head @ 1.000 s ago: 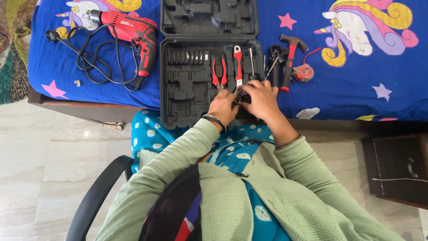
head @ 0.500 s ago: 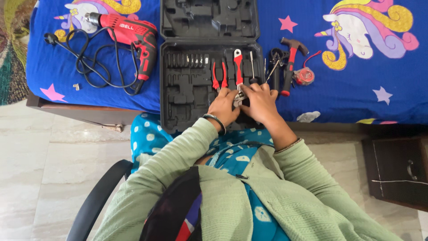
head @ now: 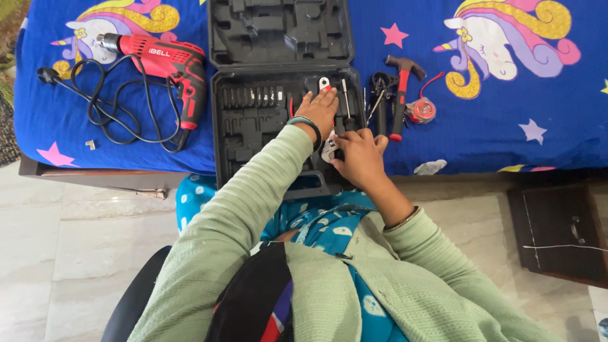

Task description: The person sits at a bed with an open toolbox and arranges its contents. They pick up pliers, an adjustable wrench, a hammer, a tape measure, a screwdriver and drill bits one at a time and seat each into its molded slot in the toolbox tray, repositioning items until they fit.

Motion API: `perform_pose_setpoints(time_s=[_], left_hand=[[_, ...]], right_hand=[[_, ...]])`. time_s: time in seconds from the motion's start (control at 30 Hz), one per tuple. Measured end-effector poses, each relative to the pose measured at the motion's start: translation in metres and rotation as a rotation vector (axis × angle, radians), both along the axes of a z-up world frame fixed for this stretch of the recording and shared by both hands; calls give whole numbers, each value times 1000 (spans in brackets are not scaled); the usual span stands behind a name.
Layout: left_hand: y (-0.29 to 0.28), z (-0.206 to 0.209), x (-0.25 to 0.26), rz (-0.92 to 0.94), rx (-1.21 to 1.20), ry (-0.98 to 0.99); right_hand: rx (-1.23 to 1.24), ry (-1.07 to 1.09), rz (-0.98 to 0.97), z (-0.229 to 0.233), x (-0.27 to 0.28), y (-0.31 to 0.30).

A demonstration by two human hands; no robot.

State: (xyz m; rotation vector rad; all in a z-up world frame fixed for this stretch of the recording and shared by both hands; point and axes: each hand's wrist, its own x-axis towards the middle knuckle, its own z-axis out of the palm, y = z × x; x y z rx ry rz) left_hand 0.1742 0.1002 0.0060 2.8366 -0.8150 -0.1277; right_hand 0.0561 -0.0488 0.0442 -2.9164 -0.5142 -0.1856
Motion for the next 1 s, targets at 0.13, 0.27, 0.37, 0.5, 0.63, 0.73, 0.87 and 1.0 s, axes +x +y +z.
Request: perform_pose_setpoints(time_s=[0.13, 0.27, 0.37, 0.5, 0.63, 0.73, 0.87, 1.0], left_hand=[[3, 8, -4, 69, 11, 88], [2, 29, -2, 69, 58, 182], [0, 33, -1, 53, 84, 176], [-3, 25, 2, 45, 123, 131], [-9, 18, 7, 44, 177, 114], [-11, 15, 9, 52, 173, 95], [-12, 8, 15, 90, 163, 140], [-14, -8, 20, 124, 161, 169]], right_hand=[[-10, -32, -52, -1, -7, 8], [12, -39, -41, 9, -10, 12], [9, -11, -54, 14, -12, 15], [15, -15, -47, 13, -11, 17], [25, 1, -32, 10, -4, 12], [10, 6, -39, 5, -5, 10], [13, -61, -20, -3, -5, 8], [40, -44, -20, -11, -5, 6]])
